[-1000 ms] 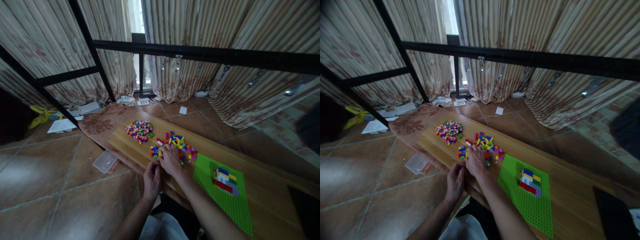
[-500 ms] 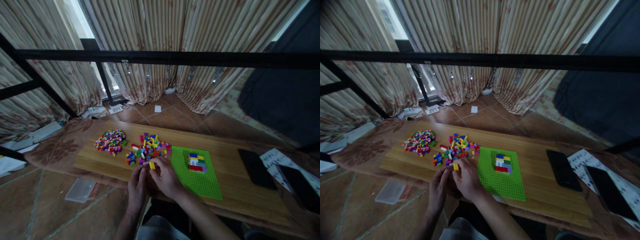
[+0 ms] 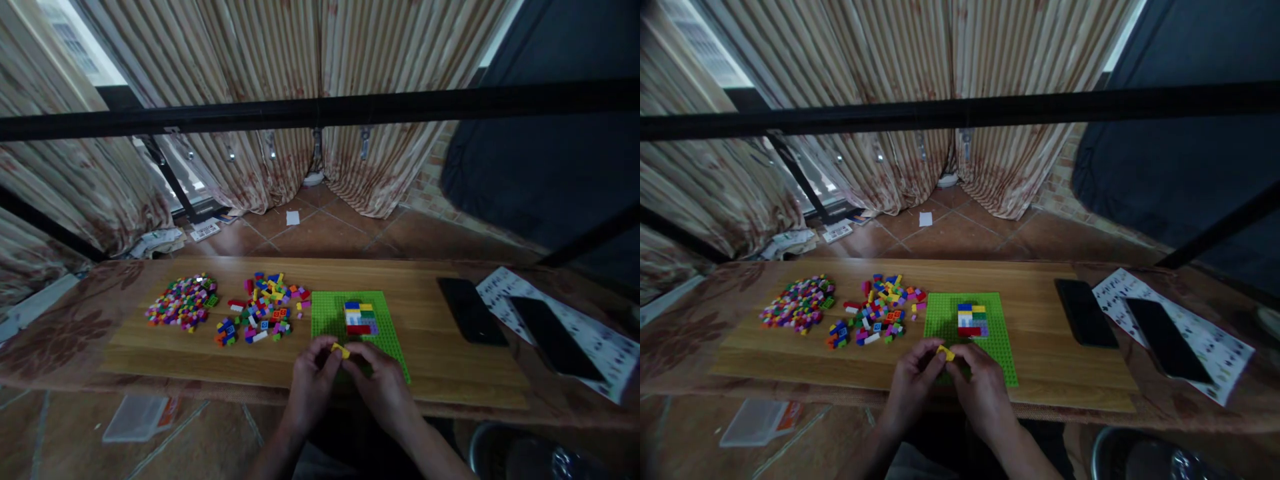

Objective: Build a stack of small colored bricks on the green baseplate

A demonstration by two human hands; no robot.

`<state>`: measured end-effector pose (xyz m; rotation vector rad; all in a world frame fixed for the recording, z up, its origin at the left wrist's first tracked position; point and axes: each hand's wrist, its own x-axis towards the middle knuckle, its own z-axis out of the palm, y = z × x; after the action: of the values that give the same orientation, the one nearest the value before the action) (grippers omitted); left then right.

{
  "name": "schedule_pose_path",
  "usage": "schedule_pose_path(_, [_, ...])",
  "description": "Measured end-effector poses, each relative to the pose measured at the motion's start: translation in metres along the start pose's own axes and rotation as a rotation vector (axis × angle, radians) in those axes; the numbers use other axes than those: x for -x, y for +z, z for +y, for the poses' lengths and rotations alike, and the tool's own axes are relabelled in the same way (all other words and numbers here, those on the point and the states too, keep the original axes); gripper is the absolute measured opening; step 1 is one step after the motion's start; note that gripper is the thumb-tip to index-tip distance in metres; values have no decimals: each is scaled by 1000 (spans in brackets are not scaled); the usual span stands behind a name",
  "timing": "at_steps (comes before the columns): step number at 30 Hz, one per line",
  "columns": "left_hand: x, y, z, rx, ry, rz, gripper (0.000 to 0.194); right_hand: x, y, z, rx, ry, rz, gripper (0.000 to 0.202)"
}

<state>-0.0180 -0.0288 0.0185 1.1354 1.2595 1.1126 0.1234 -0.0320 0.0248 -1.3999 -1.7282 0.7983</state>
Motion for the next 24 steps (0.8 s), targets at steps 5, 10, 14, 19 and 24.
schedule_pose_path(5, [-8, 19, -2, -16, -16, 6, 25, 4, -11, 12, 46, 19, 56, 12])
schedule_pose_path(10, [-16, 27, 0, -52, -3, 48, 23, 0, -11, 20, 109, 1, 131, 10])
schedule_pose_path(14, [-27, 31, -2, -69, 11, 50, 21, -14, -15, 27, 175, -84, 157, 16])
schedule_pose_path(19, [-39, 36, 1, -213, 25, 111, 21, -33, -18, 34, 286, -85, 173, 21])
schedule_pose_path(24, [-43, 40, 5, -335, 53, 175, 18, -40, -16, 38, 353, -83, 208, 21])
